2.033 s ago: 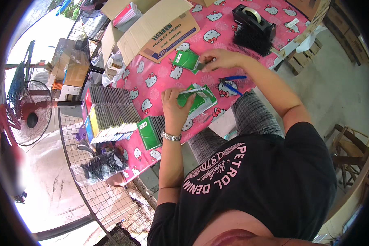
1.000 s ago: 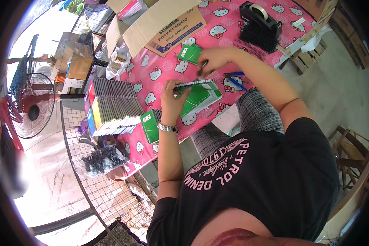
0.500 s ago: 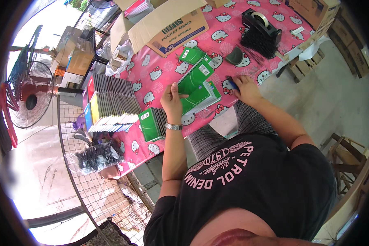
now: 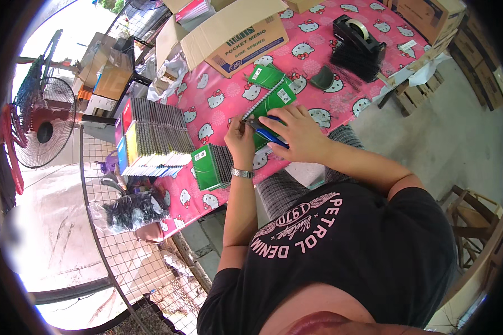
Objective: The person prepares notebooks by applying tape to the spine area of each one by hand and placing them into a stack.
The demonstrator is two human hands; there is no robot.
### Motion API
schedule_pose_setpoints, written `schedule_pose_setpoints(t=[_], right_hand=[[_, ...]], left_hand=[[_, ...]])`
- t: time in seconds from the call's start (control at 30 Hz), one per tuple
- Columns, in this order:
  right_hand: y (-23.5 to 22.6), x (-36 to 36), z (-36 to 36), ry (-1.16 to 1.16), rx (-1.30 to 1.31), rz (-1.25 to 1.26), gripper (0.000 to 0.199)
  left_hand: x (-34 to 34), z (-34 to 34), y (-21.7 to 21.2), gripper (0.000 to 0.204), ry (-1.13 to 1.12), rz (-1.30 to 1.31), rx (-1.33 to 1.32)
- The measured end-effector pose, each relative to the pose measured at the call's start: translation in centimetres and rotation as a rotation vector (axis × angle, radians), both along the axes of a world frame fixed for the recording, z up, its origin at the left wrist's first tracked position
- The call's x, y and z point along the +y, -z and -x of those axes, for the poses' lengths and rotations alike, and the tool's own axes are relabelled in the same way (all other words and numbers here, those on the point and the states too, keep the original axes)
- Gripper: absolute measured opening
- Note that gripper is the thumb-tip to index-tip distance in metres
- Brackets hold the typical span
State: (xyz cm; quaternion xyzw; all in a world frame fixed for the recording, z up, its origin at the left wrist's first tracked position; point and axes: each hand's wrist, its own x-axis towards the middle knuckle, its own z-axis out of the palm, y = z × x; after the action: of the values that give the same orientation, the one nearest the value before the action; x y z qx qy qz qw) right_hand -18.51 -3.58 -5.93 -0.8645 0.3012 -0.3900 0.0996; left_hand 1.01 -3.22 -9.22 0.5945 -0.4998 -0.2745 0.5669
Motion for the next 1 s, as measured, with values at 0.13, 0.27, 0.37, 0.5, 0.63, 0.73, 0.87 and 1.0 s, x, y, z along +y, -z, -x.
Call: schedule_pose_setpoints(t=[0.13,0.27,0.37,0.5,0.63,0.73,0.87,1.0], right_hand=[[0.5,0.1,-0.1,-0.151,-0.168,-0.537,0.044],[1.5,-1.7,1.1,-0.512,-0.817,-1.5,0.036],[3.2,-2.8,1.6,-0.353,-0.709,-1.076,0.042],[8.1,-5.0,5.6,0.224,-0.063,-0.568,0.054],[13.1,-5.7,6.9,0.38,0.187,-0.314,0.046],[12.0,-9.6,7.5,0.496,0.103,-0.21,0.032],[15.1,-16.0,13.9,0.643,0.291,-0.159,0.02],[14.9,-17.8,14.9,0.579,0.526,-0.118,0.022]], left_hand=[[0.1,-0.5,0.9,0.023,-0.079,0.076,-0.191],[-1.6,0.5,-1.9,0.023,-0.044,0.207,-0.582],[-6.3,0.8,-4.0,0.014,0.024,0.274,-0.719],[-15.2,-0.6,-4.5,0.023,0.113,-0.031,-0.424],[-20.4,-3.1,-0.8,0.034,0.08,-0.219,-0.282],[-19.5,-6.9,0.1,0.036,0.004,-0.184,-0.793],[-14.5,0.7,-4.2,0.037,0.381,-0.128,-0.935],[-2.3,4.0,-5.5,0.034,0.53,-0.062,-1.184]])
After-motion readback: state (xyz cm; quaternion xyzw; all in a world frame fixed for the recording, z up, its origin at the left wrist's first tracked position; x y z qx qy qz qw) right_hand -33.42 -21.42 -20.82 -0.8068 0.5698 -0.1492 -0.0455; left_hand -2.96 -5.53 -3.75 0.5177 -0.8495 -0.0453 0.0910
